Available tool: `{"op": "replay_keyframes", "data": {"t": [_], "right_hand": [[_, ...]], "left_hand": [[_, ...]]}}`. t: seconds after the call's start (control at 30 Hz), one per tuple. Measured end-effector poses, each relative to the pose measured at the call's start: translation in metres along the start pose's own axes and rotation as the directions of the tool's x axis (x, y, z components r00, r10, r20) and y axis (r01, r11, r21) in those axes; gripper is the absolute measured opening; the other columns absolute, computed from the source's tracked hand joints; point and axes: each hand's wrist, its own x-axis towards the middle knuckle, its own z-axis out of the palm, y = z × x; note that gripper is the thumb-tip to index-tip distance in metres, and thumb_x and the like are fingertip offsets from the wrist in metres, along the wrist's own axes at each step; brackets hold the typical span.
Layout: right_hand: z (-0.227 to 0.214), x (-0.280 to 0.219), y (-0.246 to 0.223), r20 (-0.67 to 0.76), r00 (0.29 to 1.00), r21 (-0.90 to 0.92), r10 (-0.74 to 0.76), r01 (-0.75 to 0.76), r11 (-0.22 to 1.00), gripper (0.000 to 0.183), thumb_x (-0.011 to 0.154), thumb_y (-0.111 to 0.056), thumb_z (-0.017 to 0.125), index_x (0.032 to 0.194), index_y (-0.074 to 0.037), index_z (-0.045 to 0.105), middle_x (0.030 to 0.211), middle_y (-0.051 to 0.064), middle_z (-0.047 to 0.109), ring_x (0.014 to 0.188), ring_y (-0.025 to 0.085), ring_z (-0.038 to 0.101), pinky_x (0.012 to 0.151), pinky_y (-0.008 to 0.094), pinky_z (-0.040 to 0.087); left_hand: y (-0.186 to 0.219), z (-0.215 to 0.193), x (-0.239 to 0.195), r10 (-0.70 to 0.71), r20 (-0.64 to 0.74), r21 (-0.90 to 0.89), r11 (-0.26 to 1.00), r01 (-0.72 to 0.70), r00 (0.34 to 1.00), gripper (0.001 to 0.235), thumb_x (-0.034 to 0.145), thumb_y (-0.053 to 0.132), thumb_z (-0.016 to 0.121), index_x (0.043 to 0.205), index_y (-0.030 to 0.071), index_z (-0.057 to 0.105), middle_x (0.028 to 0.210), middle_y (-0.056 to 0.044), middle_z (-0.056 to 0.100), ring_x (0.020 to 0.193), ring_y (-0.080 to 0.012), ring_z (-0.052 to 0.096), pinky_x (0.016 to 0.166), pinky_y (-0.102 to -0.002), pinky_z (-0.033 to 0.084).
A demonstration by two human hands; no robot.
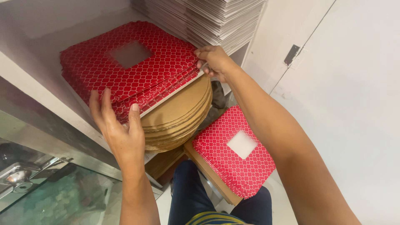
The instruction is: The person picks up, counts, and sorts red patterned cardboard cake boxes from a storage shelf, placing them down or checking them individually by hand.
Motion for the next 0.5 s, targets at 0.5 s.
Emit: {"op": "replay_keyframes", "data": {"t": [0.5], "right_hand": [[0.004, 0.009, -0.008, 0.087, 0.930, -0.733, -0.356, 0.302, 0.610, 0.027, 0.088, -0.034, 0.070, 0.110, -0.019, 0.072, 0.061, -0.004, 0.069, 0.062, 0.021, 0.073, 0.064, 0.037, 0.058]], "left_hand": [[-0.005, 0.002, 0.005, -0.059, -0.099, -0.068, 0.996, 0.052, 0.993, 0.048, 0.101, 0.009, 0.066, 0.147, 0.008, 0.051, 0.155, -0.018, 0.033, 0.144, -0.0426, 0.038, 0.118, -0.060, 0.030]]}}
